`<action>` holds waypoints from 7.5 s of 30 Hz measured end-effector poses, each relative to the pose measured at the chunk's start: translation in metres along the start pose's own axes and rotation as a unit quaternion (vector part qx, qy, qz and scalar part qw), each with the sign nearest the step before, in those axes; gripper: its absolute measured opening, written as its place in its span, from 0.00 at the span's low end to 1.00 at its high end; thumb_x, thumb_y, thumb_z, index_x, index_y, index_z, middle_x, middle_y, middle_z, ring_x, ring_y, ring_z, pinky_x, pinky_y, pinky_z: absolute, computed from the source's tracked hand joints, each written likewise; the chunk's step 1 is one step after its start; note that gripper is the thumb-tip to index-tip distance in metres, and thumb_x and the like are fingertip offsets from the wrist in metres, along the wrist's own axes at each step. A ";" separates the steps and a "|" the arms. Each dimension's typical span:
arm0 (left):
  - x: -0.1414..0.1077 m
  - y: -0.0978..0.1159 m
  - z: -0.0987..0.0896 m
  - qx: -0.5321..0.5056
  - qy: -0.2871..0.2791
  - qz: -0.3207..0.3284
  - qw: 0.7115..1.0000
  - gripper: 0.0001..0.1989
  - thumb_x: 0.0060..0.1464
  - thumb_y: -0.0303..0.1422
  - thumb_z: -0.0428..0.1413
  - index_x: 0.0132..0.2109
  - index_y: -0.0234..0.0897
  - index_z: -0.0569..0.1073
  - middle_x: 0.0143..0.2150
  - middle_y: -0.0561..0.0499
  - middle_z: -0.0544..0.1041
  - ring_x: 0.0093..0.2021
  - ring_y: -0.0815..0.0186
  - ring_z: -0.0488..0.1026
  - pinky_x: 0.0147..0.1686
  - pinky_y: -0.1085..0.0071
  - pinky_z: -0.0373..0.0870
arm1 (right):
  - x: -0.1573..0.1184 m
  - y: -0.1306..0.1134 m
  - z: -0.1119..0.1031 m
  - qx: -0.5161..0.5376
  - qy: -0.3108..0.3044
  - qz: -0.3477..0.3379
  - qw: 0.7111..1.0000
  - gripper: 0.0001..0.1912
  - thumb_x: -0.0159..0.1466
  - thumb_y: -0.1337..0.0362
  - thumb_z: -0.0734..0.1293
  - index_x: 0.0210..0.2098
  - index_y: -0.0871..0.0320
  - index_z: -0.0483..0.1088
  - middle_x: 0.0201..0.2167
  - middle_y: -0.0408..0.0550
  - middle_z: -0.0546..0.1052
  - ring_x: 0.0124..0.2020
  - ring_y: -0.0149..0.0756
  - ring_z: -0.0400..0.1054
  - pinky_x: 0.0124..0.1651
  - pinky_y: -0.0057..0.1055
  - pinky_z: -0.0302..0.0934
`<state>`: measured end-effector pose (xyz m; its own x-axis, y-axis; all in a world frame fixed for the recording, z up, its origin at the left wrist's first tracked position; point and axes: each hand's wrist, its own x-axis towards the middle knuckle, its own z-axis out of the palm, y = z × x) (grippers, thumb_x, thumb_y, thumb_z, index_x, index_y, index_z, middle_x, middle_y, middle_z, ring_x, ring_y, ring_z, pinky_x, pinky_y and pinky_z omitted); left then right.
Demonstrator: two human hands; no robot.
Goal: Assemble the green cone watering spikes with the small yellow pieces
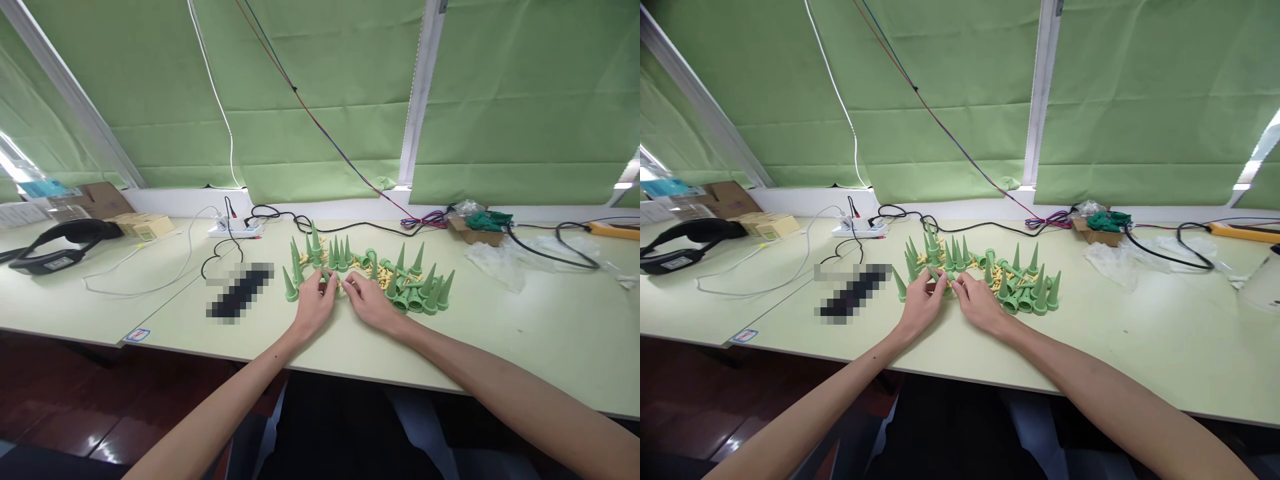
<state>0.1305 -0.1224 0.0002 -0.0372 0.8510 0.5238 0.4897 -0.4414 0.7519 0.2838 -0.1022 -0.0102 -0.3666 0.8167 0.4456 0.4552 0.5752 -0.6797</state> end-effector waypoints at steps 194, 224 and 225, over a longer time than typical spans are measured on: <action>0.000 -0.010 0.000 0.074 -0.048 0.140 0.986 0.11 0.50 0.20 0.54 0.25 0.36 0.62 0.25 0.56 0.63 0.27 0.71 0.60 0.27 0.73 0.55 | 0.002 0.001 -0.005 0.020 -0.011 0.003 1.000 0.07 0.67 0.65 0.57 0.32 0.55 0.60 0.23 0.39 0.66 0.25 0.32 0.60 0.31 0.28 0.49; -0.002 -0.007 -0.001 0.067 -0.092 0.164 0.980 0.10 0.50 0.19 0.52 0.26 0.37 0.63 0.26 0.55 0.65 0.28 0.69 0.62 0.28 0.72 0.57 | 0.003 0.004 -0.002 -0.078 -0.006 0.016 0.997 0.22 0.70 0.60 0.54 0.20 0.57 0.57 0.18 0.41 0.64 0.22 0.30 0.54 0.30 0.30 0.44; -0.002 -0.007 -0.001 0.066 -0.093 0.164 0.980 0.10 0.50 0.19 0.52 0.26 0.37 0.63 0.25 0.55 0.64 0.28 0.70 0.62 0.28 0.73 0.57 | 0.003 0.005 -0.002 -0.078 -0.005 0.016 0.997 0.22 0.71 0.60 0.54 0.20 0.57 0.57 0.18 0.41 0.64 0.22 0.30 0.54 0.30 0.30 0.44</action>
<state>0.1267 -0.1215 -0.0060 0.2941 0.7118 0.6378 0.5584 -0.6696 0.4898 0.2866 -0.0971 -0.0107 -0.3578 0.8352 0.4177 0.5881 0.5490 -0.5939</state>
